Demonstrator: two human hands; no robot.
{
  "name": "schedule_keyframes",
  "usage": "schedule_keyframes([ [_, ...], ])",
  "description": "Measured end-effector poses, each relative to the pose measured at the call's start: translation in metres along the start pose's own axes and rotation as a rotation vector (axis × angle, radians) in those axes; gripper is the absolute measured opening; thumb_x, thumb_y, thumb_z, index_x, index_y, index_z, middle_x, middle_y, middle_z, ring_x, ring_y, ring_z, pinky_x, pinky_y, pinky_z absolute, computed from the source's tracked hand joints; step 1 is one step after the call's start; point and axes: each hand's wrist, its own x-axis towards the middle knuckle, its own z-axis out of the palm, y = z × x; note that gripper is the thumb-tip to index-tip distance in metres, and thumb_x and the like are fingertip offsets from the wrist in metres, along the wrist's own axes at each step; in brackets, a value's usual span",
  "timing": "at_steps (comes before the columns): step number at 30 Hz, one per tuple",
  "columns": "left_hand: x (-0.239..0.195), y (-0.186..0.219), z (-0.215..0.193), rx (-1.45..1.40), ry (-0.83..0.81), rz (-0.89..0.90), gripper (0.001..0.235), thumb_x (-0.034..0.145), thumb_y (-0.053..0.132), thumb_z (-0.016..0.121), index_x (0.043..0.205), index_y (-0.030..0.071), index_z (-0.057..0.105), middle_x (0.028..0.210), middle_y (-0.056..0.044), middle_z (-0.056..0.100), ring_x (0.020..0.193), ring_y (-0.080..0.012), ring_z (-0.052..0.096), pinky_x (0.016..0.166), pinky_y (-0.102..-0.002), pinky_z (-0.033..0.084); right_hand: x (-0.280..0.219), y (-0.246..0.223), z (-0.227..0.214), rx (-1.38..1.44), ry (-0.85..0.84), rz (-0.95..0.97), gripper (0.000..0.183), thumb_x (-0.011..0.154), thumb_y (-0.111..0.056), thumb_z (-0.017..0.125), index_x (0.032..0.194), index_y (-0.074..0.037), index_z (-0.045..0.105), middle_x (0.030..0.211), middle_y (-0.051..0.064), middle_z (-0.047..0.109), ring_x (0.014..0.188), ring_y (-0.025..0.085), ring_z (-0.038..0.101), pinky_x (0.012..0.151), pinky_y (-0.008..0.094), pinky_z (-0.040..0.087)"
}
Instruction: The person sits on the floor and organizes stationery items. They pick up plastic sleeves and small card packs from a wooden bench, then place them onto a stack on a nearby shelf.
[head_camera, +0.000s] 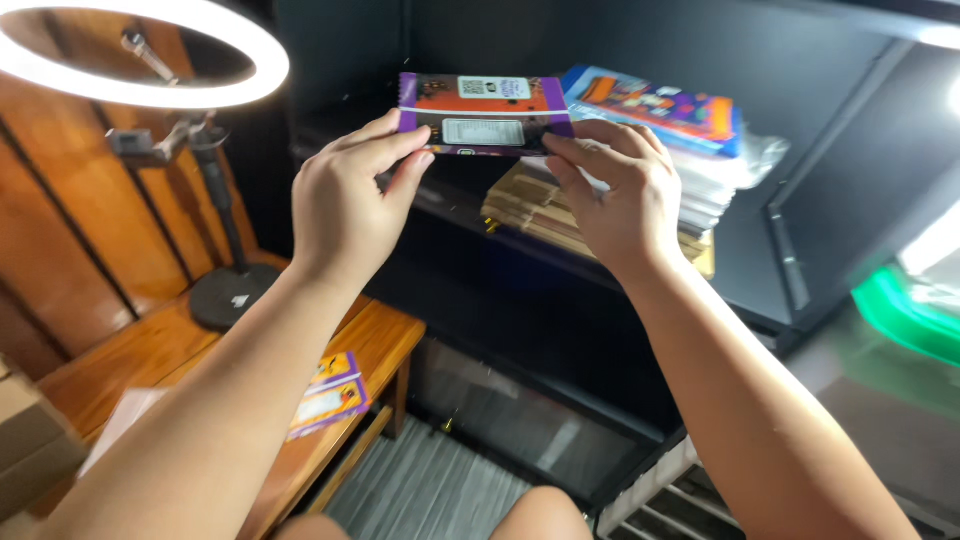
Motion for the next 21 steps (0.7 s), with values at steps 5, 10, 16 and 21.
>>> schedule_keyframes([
  [5,0.038,0.020,0.043,-0.100,-0.072,-0.063,0.017,0.096,0.027,0.080,0.113,0.028,0.082,0.118,-0.008,0.077,0.107,-0.0282,0.073,0.085,-0.041,0.060,0.007,0.030,-0.038,-0.107,0.017,0.033,0.020,0.096,-0.017,0.083,0.115,-0.023,0.082,0.113,0.008,0.075,0.105,0.032,0.071,0.092,0.046,0.057],
  [10,0.059,0.032,0.093,-0.183,-0.167,-0.133,0.018,0.093,0.027,0.078,0.109,0.034,0.081,0.117,-0.003,0.077,0.107,-0.0266,0.073,0.084,-0.041,0.059,0.003,0.052,-0.062,-0.165,0.066,0.139,0.017,0.092,-0.017,0.086,0.108,-0.019,0.083,0.107,0.009,0.076,0.105,0.035,0.071,0.091,0.046,0.056],
  [16,0.080,0.056,0.126,-0.266,-0.275,-0.181,0.016,0.095,0.028,0.076,0.110,0.031,0.081,0.121,-0.005,0.076,0.110,-0.0313,0.071,0.083,-0.041,0.060,-0.013,0.086,-0.078,-0.262,0.100,0.217,0.016,0.091,-0.020,0.086,0.107,-0.021,0.083,0.107,0.007,0.076,0.104,0.033,0.071,0.088,0.044,0.056],
  [21,0.091,0.067,0.153,-0.333,-0.320,-0.233,0.016,0.095,0.024,0.075,0.109,0.029,0.081,0.121,-0.007,0.075,0.110,-0.0328,0.071,0.084,-0.041,0.060,-0.020,0.108,-0.082,-0.341,0.103,0.321,0.017,0.090,-0.029,0.086,0.107,-0.029,0.082,0.107,-0.001,0.076,0.103,0.026,0.071,0.089,0.040,0.056],
])
